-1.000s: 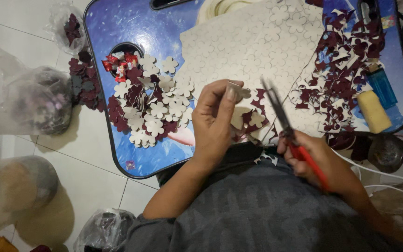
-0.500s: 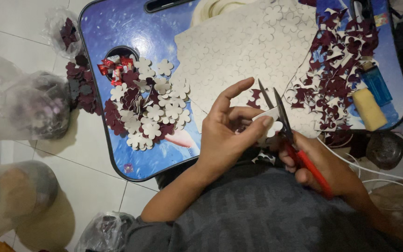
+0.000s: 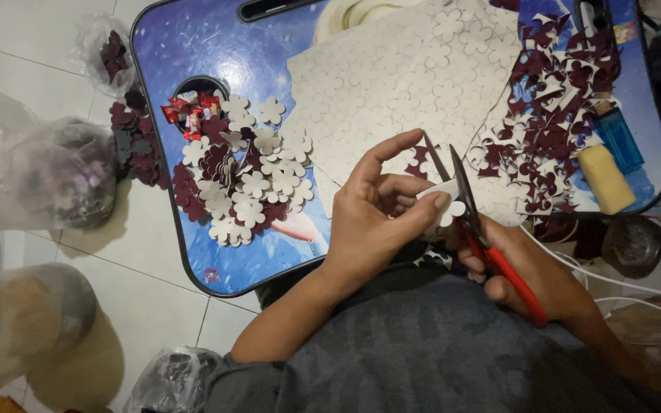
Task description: The person sits on the floor with a lap tray and uses scissors to trim and refine white flower-shaped foam pieces, cutting petal edges and small notches one piece at a time, then sets finished flowers on a pile and picks up the next piece to trim.
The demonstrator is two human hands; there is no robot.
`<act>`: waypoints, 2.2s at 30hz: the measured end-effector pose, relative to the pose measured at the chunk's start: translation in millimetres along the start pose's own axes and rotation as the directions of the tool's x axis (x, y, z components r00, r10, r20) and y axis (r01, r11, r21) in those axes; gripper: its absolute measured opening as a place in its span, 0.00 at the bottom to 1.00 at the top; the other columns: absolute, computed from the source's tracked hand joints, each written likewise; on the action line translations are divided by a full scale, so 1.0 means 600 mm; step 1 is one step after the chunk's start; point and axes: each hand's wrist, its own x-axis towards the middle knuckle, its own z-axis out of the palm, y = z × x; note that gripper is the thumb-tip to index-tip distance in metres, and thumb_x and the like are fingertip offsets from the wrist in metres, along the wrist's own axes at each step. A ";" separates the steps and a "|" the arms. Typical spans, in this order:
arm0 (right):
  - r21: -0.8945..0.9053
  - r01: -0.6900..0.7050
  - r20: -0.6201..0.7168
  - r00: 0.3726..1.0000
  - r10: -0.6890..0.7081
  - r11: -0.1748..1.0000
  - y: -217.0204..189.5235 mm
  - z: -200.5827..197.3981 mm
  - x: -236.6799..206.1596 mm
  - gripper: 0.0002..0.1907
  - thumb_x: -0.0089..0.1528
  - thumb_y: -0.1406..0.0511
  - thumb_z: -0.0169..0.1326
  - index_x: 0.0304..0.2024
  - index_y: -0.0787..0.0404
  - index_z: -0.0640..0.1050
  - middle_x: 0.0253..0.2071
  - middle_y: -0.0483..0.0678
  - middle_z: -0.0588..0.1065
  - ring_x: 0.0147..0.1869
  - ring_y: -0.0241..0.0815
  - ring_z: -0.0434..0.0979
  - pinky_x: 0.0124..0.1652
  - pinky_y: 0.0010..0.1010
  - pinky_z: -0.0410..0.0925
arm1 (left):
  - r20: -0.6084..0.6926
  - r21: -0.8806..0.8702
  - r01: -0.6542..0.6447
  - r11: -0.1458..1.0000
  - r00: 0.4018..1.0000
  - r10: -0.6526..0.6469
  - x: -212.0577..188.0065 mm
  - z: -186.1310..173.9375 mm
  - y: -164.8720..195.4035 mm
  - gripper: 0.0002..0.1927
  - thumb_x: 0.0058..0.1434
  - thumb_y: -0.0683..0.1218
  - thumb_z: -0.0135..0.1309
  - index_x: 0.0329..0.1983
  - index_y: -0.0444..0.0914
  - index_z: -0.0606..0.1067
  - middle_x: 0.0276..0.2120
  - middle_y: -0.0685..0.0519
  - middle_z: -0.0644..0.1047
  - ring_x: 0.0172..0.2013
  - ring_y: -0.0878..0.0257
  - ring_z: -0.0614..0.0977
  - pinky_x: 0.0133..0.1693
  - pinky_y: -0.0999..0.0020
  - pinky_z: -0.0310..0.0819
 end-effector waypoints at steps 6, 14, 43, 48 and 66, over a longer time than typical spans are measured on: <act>0.000 -0.051 0.003 0.999 0.051 0.999 0.010 -0.001 0.000 0.60 0.41 0.21 0.40 0.47 0.66 0.71 0.25 0.41 0.64 0.25 0.31 0.62 0.22 0.27 0.60 | 0.001 -0.005 -0.004 1.000 1.000 0.004 0.001 -0.001 0.002 0.35 0.62 0.38 0.62 0.72 0.33 0.65 0.37 0.50 0.83 0.37 0.70 0.83 0.38 0.77 0.80; -0.118 -0.004 -0.071 0.997 -0.004 0.993 0.035 -0.002 0.003 0.55 0.43 0.20 0.35 0.38 0.60 0.73 0.19 0.38 0.66 0.20 0.30 0.66 0.20 0.25 0.62 | -0.029 0.081 -0.007 0.997 1.000 0.009 0.003 -0.005 0.005 0.36 0.60 0.39 0.63 0.71 0.34 0.65 0.36 0.50 0.83 0.36 0.69 0.84 0.37 0.77 0.80; -0.009 -0.005 -0.069 0.998 0.004 1.000 0.013 -0.002 0.000 0.54 0.46 0.23 0.43 0.46 0.62 0.73 0.25 0.40 0.67 0.26 0.31 0.67 0.26 0.25 0.63 | -0.034 -0.190 -0.116 0.975 0.993 0.112 0.010 0.004 -0.038 0.37 0.63 0.34 0.60 0.73 0.30 0.58 0.38 0.49 0.80 0.38 0.67 0.84 0.36 0.76 0.80; 0.100 -0.029 -0.021 0.999 0.031 0.995 0.002 -0.003 -0.007 0.58 0.43 0.22 0.45 0.50 0.64 0.70 0.28 0.42 0.66 0.29 0.31 0.66 0.25 0.24 0.63 | 0.008 -0.168 -0.078 0.983 0.997 0.081 0.008 0.007 -0.026 0.37 0.62 0.34 0.61 0.73 0.30 0.60 0.37 0.49 0.81 0.38 0.67 0.84 0.38 0.75 0.81; -0.039 -0.042 -0.032 0.999 0.041 0.998 0.034 -0.011 -0.003 0.52 0.43 0.21 0.42 0.37 0.59 0.72 0.22 0.39 0.66 0.24 0.31 0.66 0.24 0.25 0.61 | -0.075 -0.086 -0.106 0.991 0.992 0.100 0.008 -0.008 -0.024 0.41 0.62 0.35 0.62 0.76 0.31 0.58 0.38 0.50 0.81 0.39 0.68 0.84 0.41 0.76 0.80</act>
